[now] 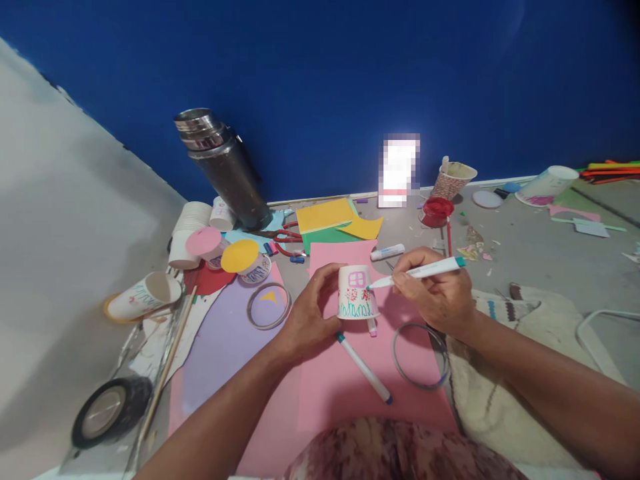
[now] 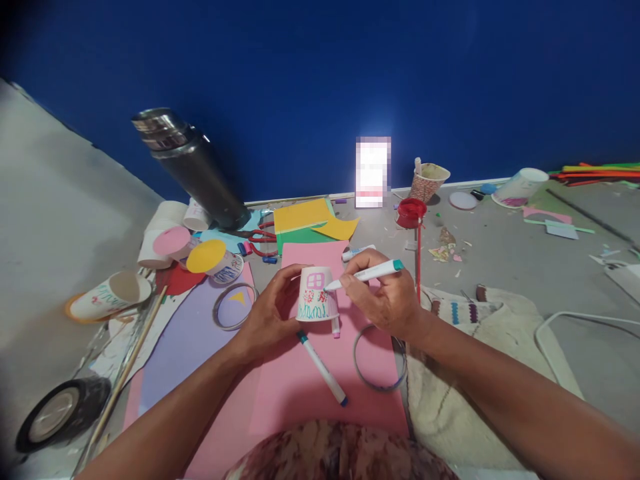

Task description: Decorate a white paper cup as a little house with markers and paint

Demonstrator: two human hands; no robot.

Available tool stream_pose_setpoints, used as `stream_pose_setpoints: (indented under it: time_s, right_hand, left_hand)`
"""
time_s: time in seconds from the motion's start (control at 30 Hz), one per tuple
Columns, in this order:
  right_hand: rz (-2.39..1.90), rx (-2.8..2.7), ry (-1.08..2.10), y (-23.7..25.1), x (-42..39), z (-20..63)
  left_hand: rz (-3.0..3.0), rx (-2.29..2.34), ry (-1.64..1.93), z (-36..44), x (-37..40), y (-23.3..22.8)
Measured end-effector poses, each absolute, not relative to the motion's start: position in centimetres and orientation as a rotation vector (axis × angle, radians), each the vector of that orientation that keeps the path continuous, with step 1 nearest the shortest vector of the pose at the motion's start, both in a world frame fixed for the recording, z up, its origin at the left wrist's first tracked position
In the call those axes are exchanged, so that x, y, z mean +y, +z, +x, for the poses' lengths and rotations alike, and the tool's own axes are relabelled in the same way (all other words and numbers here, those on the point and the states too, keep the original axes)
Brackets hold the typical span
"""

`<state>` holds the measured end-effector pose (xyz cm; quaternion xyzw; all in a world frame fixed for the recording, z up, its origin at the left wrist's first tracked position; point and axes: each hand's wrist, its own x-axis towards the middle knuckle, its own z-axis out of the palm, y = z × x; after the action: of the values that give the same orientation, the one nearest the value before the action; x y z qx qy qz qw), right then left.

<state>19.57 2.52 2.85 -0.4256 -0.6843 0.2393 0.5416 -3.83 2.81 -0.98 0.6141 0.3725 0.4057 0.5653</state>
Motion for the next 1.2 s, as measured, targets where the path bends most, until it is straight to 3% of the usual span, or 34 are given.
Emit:
stream_pose_setpoints:
  time_s: [0.53, 0.97, 1.2]
  right_hand:
    - [-1.004, -1.510, 0.672, 2.4, 2.8, 20.1]
    - [-0.891, -2.135, 0.562, 1.9, 4.1, 21.1]
    - [-0.873, -2.187, 0.599, 1.8, 4.0, 20.8]
  left_hand:
    - [1.556, 0.991, 0.955, -4.0, 2.7, -0.1]
    - [1.860, 1.009, 0.920, -4.7, 2.6, -0.1]
    - [1.885, 1.019, 0.970, -4.6, 2.1, 0.1]
